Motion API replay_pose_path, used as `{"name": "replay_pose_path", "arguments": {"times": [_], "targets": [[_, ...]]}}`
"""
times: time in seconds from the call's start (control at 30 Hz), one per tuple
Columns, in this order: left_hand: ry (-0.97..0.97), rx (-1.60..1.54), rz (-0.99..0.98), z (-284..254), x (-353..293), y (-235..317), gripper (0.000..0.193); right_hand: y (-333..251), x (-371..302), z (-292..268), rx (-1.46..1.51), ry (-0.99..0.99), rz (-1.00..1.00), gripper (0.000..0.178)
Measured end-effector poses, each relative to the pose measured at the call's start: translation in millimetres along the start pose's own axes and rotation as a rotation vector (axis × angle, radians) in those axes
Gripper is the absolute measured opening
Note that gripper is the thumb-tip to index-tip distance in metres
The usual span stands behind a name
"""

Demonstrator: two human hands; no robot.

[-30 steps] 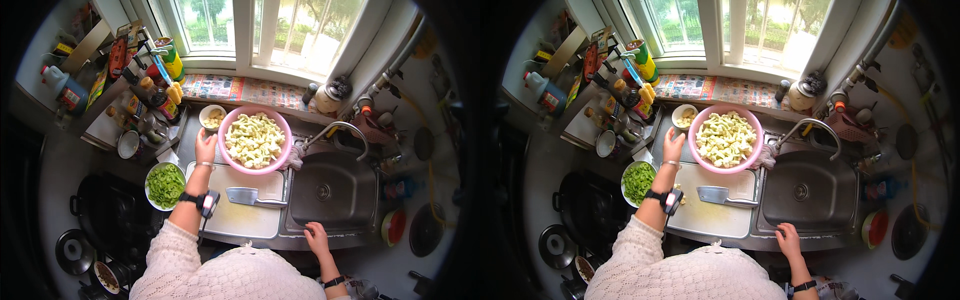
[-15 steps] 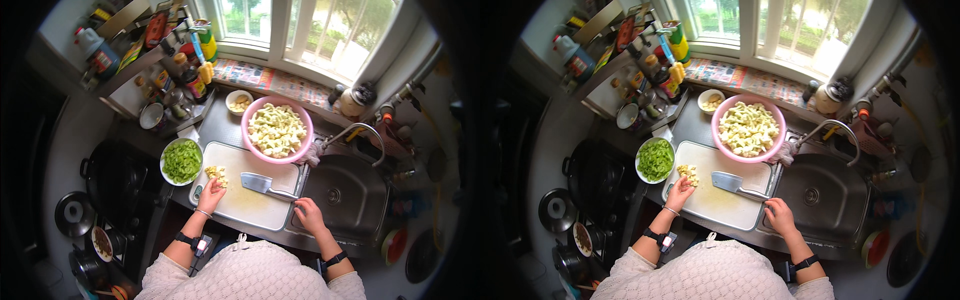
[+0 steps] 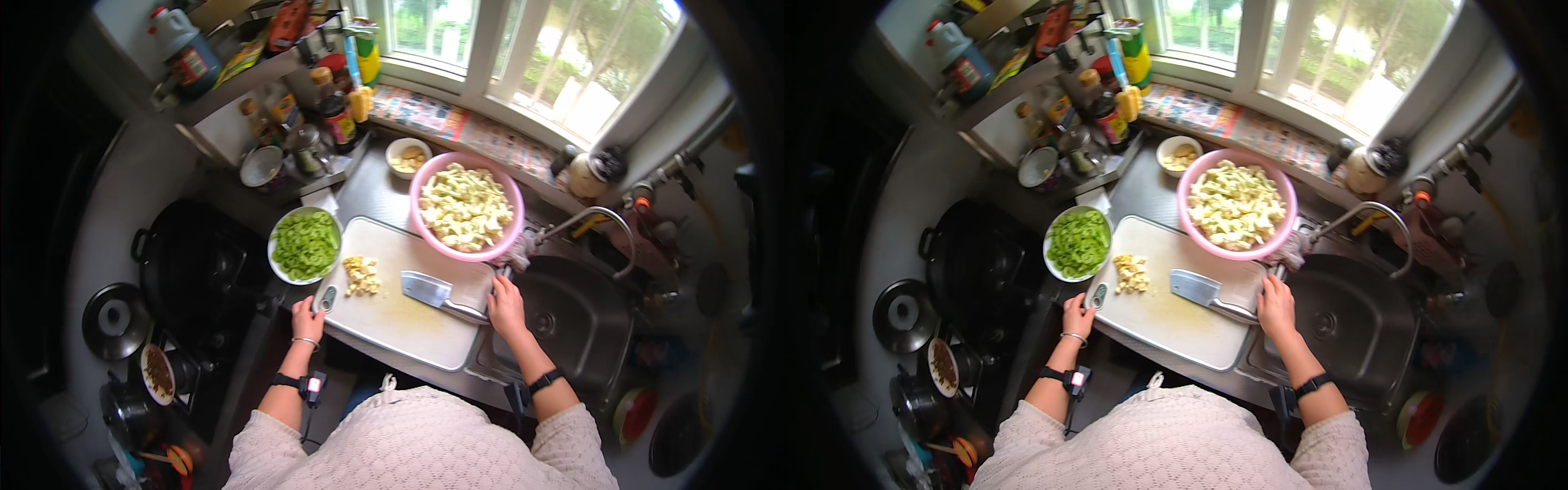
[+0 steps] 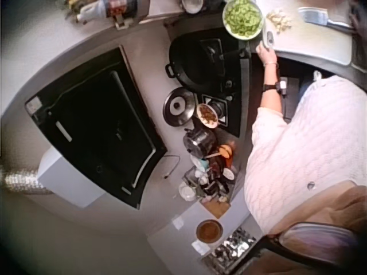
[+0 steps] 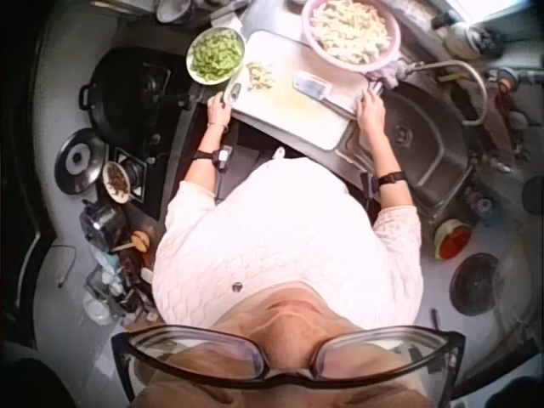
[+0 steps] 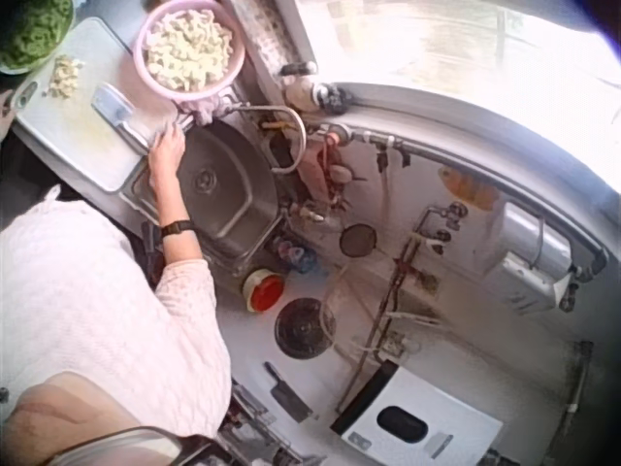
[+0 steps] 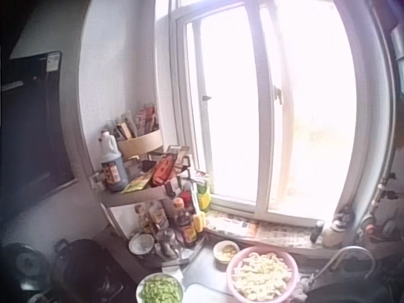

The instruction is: The person whisks eggs in a bowl using chopsticks, then moves to the stove to add water to a pot and places a steamer insert inside. They also handle a bowl of cooked meat and a bowl of rice, arranging them on the counter.

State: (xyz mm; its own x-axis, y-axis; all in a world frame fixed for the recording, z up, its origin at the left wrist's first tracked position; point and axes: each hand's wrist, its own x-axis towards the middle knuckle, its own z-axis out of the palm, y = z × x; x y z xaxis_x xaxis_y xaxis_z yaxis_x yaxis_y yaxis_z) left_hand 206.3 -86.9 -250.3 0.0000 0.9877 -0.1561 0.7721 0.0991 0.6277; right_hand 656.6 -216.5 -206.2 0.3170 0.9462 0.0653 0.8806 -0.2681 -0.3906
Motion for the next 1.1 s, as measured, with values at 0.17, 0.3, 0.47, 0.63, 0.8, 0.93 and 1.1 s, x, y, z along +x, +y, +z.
{"name": "replay_pose_path", "arguments": {"times": [0.17,0.3,0.47,0.63,0.8,0.93,1.1], "targets": [[-0.052,0.058,-0.025,-6,6,7,0.055,9,44,0,-0.104,-0.059,0.004,0.041],[-0.02,0.046,0.08,-6,9,0,0.054,0,51,5,-0.178,-0.044,0.037,0.034],[-0.07,0.051,0.084,-19,6,2,0.05,-7,37,5,-0.173,-0.04,0.061,0.026],[-0.089,0.033,0.059,-20,2,7,0.053,-7,20,5,-0.175,-0.045,0.091,0.03],[-0.038,0.103,0.145,-26,5,3,0.044,-1,1,-9,0.057,0.013,0.115,0.046],[-0.043,-0.044,0.236,-32,-8,41,0.026,3,-43,-43,0.454,0.082,0.235,0.039],[-0.285,-0.229,0.3,-20,-10,86,0.014,17,-149,-64,0.504,0.179,0.487,0.028]]}}
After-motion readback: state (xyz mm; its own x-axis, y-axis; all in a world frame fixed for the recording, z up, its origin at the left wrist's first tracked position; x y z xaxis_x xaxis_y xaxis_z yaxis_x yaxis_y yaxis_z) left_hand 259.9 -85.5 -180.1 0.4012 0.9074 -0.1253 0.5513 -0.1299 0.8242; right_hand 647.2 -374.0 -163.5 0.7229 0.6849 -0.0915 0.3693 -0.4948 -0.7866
